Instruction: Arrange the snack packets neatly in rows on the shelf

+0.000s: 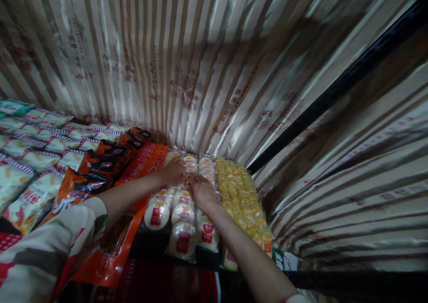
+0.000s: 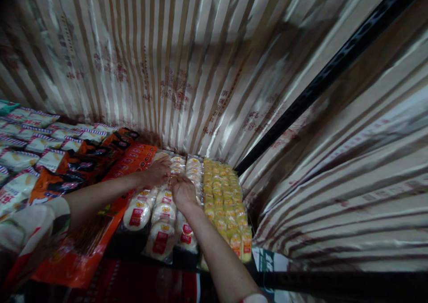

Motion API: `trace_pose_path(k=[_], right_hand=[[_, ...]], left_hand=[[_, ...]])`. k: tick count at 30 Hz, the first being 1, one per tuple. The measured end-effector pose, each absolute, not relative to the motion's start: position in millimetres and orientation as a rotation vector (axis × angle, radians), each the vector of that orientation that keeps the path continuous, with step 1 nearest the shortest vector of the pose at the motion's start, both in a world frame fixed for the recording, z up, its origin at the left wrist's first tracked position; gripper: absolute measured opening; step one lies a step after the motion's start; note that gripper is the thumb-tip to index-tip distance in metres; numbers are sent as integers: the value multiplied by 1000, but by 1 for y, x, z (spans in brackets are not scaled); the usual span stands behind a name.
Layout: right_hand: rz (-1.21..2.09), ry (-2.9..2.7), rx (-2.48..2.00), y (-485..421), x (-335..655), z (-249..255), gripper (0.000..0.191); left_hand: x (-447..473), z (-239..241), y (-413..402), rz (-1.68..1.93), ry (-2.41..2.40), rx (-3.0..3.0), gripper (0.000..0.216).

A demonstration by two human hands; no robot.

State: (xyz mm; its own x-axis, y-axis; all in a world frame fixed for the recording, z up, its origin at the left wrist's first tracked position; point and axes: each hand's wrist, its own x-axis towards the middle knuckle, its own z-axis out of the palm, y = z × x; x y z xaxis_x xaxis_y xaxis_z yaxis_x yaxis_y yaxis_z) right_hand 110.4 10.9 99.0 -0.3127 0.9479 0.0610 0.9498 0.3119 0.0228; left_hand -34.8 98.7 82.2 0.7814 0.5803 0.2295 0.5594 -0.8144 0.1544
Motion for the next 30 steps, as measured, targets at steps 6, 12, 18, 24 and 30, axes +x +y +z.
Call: trace_pose_path(k=[6, 12, 18, 24, 30], right_hand=[[-43, -2479, -1870, 11, 110, 104, 26], [32, -2419, -1818, 8, 111, 106, 24], [165, -2523, -1632, -8, 120, 109, 26], [209, -2692, -1649, -18, 119, 109, 33], [304, -2654, -1608, -12, 116, 105, 21]], left_hand=[[-40, 91, 87, 464, 859, 2853, 6], [-42, 91, 78, 285, 824, 2870, 14], [-41, 86, 75, 321, 955, 2854, 9], [-41, 85, 70, 379, 1006, 2845, 9], [-39, 82, 74, 361, 982, 2876, 9]])
